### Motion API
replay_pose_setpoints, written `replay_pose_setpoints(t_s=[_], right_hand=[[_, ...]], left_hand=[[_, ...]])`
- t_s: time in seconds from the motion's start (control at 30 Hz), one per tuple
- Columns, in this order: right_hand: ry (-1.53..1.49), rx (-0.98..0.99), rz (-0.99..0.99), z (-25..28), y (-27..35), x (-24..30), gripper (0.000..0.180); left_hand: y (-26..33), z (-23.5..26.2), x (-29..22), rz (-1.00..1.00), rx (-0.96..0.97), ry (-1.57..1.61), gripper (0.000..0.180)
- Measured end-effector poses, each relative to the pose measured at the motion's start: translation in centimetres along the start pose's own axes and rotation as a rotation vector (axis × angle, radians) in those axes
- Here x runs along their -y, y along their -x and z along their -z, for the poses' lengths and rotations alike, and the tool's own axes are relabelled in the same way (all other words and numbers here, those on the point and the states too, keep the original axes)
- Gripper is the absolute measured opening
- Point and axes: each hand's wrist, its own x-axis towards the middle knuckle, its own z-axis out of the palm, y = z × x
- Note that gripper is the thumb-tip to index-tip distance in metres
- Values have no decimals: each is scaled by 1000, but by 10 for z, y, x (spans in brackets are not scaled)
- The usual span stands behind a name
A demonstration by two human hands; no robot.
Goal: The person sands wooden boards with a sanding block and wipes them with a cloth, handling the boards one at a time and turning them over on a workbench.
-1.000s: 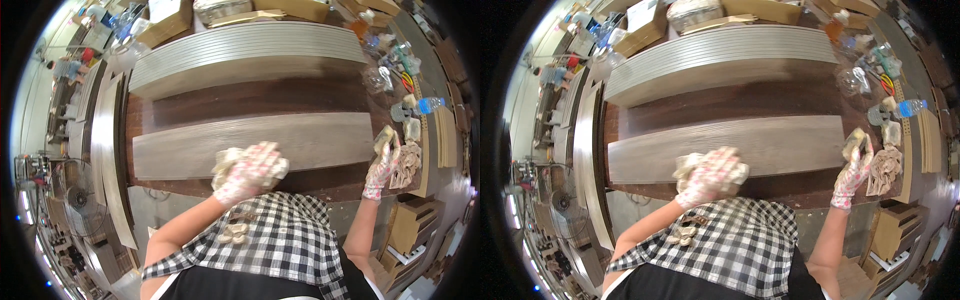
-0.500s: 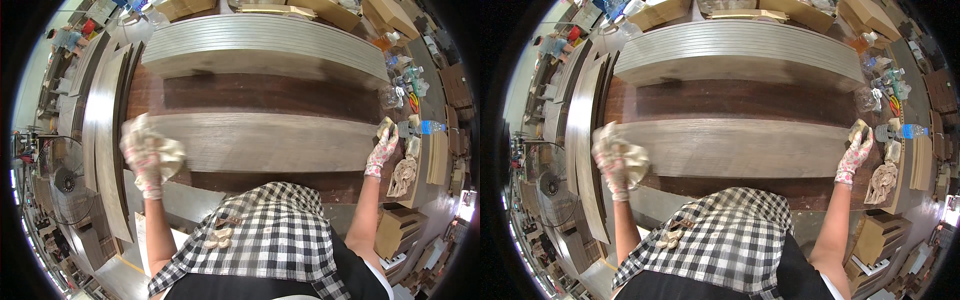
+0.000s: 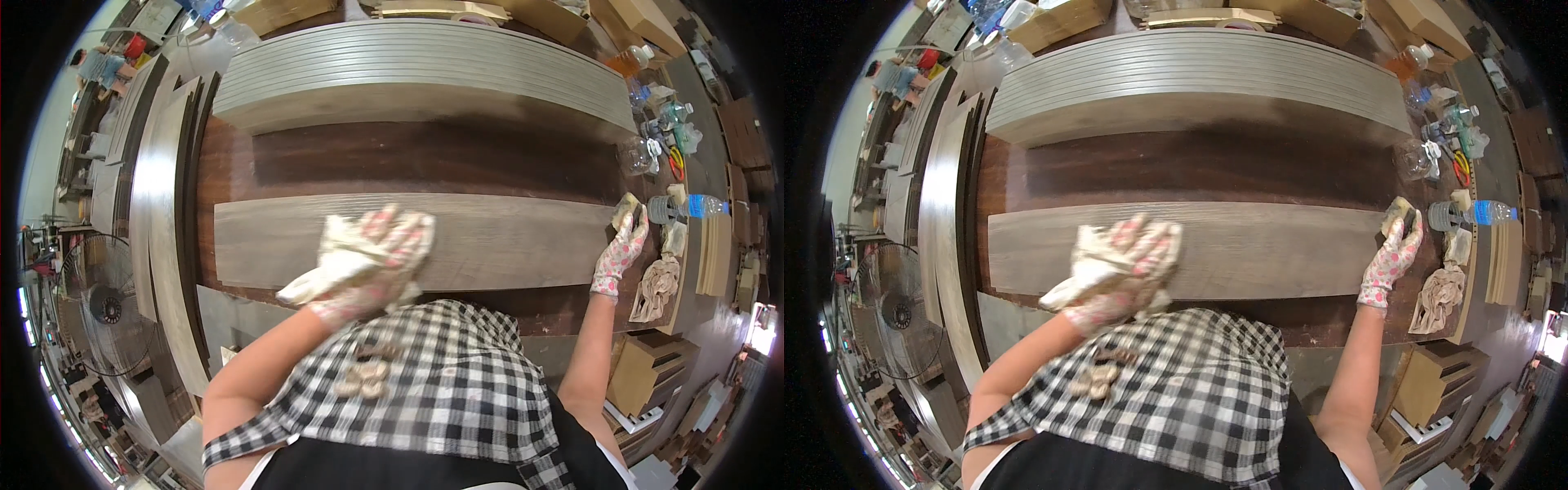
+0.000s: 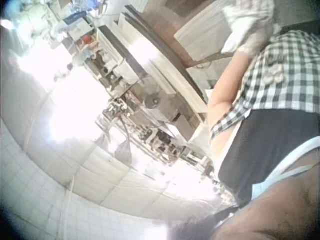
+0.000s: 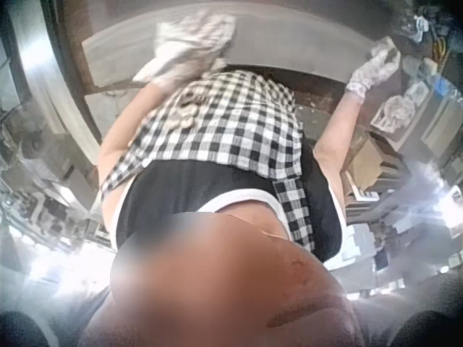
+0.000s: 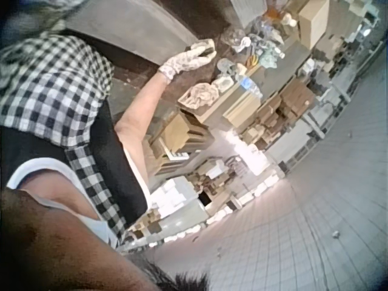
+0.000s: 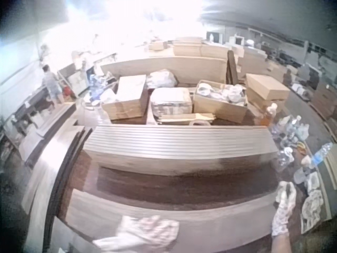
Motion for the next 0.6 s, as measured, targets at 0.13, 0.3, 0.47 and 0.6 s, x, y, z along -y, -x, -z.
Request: replay_pose_setpoints(t_s=[0.13, 0.3, 0.47, 0.6], right_hand=[[74, -2, 21, -13, 5, 17, 44], [0, 20, 11, -10, 1, 9, 45], [17, 13, 34, -8, 0, 9, 45], [18, 30, 25, -13, 1, 9, 44]], left_hand=[[-4, 2, -3, -10, -93, 48, 57], [-18, -4, -15, -183, -139, 149, 56], [44, -9, 13, -144, -103, -61, 59], [12, 3, -14, -318, 50, 128, 69]])
